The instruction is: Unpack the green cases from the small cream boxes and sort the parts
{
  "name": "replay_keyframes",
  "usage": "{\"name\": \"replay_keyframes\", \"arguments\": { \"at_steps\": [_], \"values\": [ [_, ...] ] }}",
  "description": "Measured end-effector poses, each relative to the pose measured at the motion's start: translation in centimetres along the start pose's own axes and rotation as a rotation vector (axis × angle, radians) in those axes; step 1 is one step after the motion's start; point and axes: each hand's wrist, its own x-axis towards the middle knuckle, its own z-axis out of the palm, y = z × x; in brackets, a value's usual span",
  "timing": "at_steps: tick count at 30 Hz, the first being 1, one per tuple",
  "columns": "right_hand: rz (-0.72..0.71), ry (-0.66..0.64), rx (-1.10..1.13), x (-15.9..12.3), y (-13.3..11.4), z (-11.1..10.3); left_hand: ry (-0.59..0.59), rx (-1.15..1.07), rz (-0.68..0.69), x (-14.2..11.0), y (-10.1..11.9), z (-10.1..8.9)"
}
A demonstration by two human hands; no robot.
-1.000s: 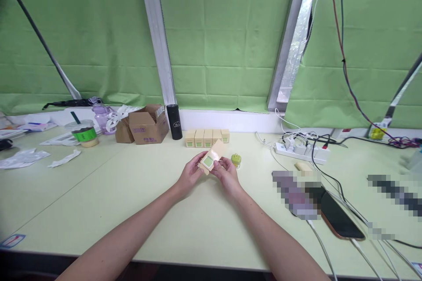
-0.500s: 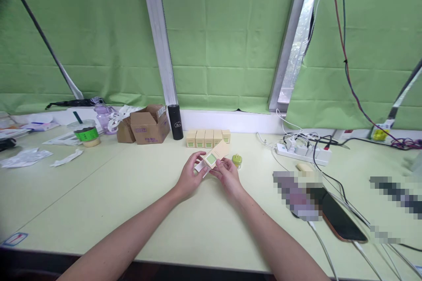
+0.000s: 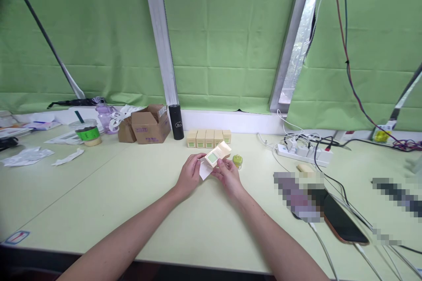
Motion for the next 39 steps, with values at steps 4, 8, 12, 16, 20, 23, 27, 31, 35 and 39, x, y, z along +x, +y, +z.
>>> {"name": "replay_keyframes", "arguments": {
  "at_steps": [4, 8, 12, 16, 20, 23, 27, 31, 35, 39],
  "values": [
    [0.006, 0.009, 0.005, -0.1, 0.1, 0.1, 0.015, 0.045, -0.004, -0.2, 0.0, 0.2],
    [0.0, 0.008, 0.025, -0.1, 0.2, 0.1, 0.011, 0.047, -0.033, -0.3, -0.2, 0.4],
    [0.004, 0.026, 0.026, 0.1, 0.4, 0.0, -0.05, 0.009, -0.096, -0.3, -0.1, 0.4],
    [0.005, 0.045, 0.01, 0.0, 0.2, 0.0, -0.11, -0.015, -0.119, -0.3, 0.4, 0.0],
    [0.007, 0.098, -0.038, -0.3, -0.1, 0.3, -0.129, -0.077, -0.091, -0.3, 0.5, -0.1],
    [-0.014, 0.111, -0.115, -0.5, -0.3, 0.5, -0.118, -0.166, -0.122, -0.2, 0.0, 0.1],
    [-0.048, 0.069, -0.156, -0.6, -0.3, 0.5, -0.089, -0.345, -0.235, 0.2, -0.6, 0.5],
    [-0.044, 0.03, -0.162, -0.7, -0.1, 0.5, -0.02, -0.505, -0.336, 0.6, -0.5, 0.5],
    [-0.031, 0.006, -0.179, -0.6, -0.1, 0.4, -0.007, -0.595, -0.401, 0.9, -0.3, 0.2],
    [-0.042, 0.021, -0.211, -0.4, -0.3, 0.2, -0.001, -0.677, -0.461, 0.9, -0.4, -0.1]
  ]
}}
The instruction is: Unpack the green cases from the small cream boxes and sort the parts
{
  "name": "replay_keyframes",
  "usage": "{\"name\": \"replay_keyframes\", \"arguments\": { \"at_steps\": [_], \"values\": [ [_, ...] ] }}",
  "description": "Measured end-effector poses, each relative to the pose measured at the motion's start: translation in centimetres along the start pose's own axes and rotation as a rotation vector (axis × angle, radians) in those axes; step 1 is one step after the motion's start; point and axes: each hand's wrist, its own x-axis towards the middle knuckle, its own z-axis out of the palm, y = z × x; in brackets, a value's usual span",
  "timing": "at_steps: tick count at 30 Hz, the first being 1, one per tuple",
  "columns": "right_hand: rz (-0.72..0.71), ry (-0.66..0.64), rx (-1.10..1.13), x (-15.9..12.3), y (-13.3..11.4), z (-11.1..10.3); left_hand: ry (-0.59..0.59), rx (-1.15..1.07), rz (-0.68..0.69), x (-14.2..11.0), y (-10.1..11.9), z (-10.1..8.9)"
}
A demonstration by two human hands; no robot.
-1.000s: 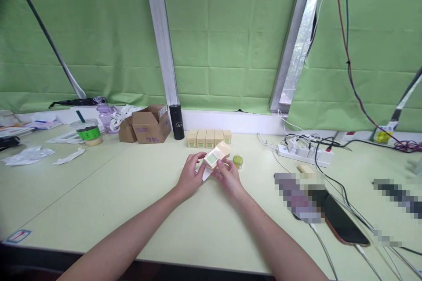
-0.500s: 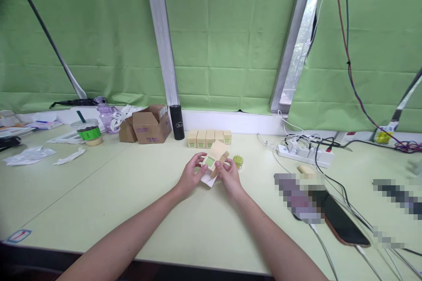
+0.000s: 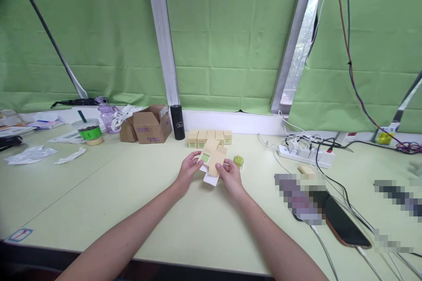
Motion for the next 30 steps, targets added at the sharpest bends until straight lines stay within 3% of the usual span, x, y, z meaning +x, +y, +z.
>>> {"name": "replay_keyframes", "arguments": {
  "at_steps": [9, 14, 18, 26, 30],
  "values": [
    [0.041, -0.024, 0.03, 0.0, -0.1, -0.2, -0.045, -0.2, -0.148, 0.1, -0.2, -0.5],
    [0.051, -0.015, 0.062, 0.2, 0.1, -0.4, -0.055, -0.153, -0.138, 0.1, -0.1, -0.2],
    [-0.014, -0.005, 0.034, 0.5, 0.5, -0.7, -0.097, 0.007, 0.023, -0.1, 0.1, 0.0],
    [-0.143, 0.098, -0.021, 1.0, 1.1, -0.7, -0.101, 0.608, 0.565, -1.9, 1.1, 0.3],
    [-0.152, 0.126, -0.015, 1.0, 1.2, -0.7, -0.105, 0.772, 0.726, -1.9, 0.8, 0.1]
  ]
}}
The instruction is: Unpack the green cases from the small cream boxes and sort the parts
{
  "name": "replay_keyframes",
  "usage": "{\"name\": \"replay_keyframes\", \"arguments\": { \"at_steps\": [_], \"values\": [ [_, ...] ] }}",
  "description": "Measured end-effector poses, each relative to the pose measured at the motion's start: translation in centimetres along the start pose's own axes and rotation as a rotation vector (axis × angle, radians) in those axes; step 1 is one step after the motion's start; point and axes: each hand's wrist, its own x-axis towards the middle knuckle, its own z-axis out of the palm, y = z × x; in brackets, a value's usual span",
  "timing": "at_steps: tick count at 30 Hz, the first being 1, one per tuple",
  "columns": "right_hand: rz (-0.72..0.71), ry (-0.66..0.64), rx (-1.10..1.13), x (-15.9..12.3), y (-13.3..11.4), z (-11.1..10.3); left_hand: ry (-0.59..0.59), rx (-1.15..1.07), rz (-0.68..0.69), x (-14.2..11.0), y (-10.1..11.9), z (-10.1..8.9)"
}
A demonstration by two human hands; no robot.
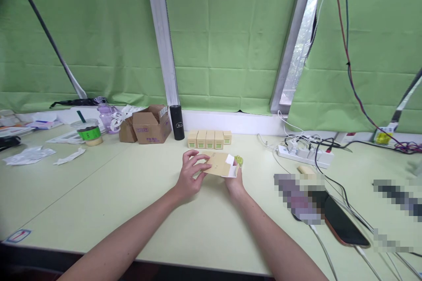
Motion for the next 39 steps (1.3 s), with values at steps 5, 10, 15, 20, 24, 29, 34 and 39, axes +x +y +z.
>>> {"name": "replay_keyframes", "arguments": {
  "at_steps": [5, 10, 15, 20, 24, 29, 34, 39],
  "values": [
    [0.151, 0.004, 0.157, 0.2, -0.3, 0.1, 0.012, 0.059, 0.073, 0.0, -0.5, -0.1],
    [0.203, -0.038, 0.187, 0.1, -1.0, 0.5, 0.009, 0.087, 0.094, -0.1, -0.5, -0.2],
    [0.08, -0.012, 0.056, -0.3, -0.8, 0.4, 0.049, -0.017, 0.023, 0.0, -0.2, -0.1],
    [0.078, -0.049, -0.133, -0.4, -0.6, 0.1, 0.265, -0.142, -0.251, 0.9, -1.0, -0.2],
    [0.087, -0.077, -0.15, -0.4, -0.5, 0.0, 0.414, -0.098, -0.55, 1.6, -3.3, -1.1],
    [0.081, -0.119, -0.157, -0.5, -0.5, 0.0, 0.442, 0.14, -0.856, 2.0, -7.0, -3.3],
    [0.102, -0.138, -0.151, -0.6, -0.6, 0.0, 0.408, 0.304, -1.011, 1.7, -9.3, -5.4],
    [0.106, -0.146, -0.164, -0.6, -0.5, -0.2, 0.36, 0.429, -1.114, 1.7, -10.2, -6.8]
  ]
}}
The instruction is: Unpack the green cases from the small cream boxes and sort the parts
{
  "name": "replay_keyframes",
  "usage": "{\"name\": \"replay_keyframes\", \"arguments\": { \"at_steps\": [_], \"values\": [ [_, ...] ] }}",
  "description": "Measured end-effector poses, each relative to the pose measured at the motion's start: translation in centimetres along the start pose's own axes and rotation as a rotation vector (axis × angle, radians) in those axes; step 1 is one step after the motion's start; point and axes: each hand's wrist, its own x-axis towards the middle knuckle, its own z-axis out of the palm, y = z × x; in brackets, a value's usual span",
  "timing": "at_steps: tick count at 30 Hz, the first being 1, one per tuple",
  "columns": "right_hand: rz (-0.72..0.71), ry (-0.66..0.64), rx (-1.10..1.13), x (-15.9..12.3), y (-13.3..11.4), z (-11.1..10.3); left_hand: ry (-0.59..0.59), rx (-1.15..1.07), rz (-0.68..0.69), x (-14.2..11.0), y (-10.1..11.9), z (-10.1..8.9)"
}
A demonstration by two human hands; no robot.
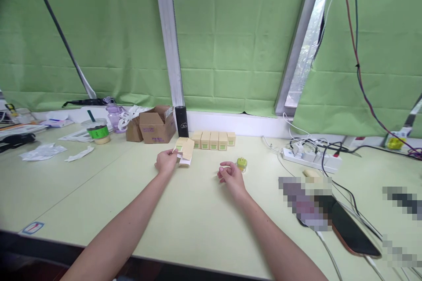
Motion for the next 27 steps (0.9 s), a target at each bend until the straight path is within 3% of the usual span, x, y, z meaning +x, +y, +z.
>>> {"name": "replay_keyframes", "arguments": {
  "at_steps": [8, 13, 17, 21, 24, 27],
  "values": [
    [-0.008, 0.003, -0.018, 0.0, 0.4, 0.0, 0.022, 0.166, -0.056, 1.6, -1.3, -0.7],
    [-0.11, 0.02, -0.111, -0.1, 0.1, 0.1, 0.025, 0.205, -0.048, 1.6, -1.6, -0.6],
    [-0.29, 0.235, -0.25, 0.1, -0.8, -0.9, 0.016, 0.215, -0.05, 1.5, -1.5, -0.7],
    [-0.405, 0.496, -0.406, 1.0, -1.3, -3.1, 0.021, 0.215, -0.052, 1.4, -1.3, -0.8],
    [-0.346, 0.615, -0.531, 2.1, -0.8, -5.0, 0.042, 0.208, -0.054, 1.3, -1.1, -0.9],
    [-0.136, 0.596, -0.726, 3.3, -0.2, -6.5, 0.089, 0.196, -0.04, 0.9, -0.7, -0.9]
  ]
}}
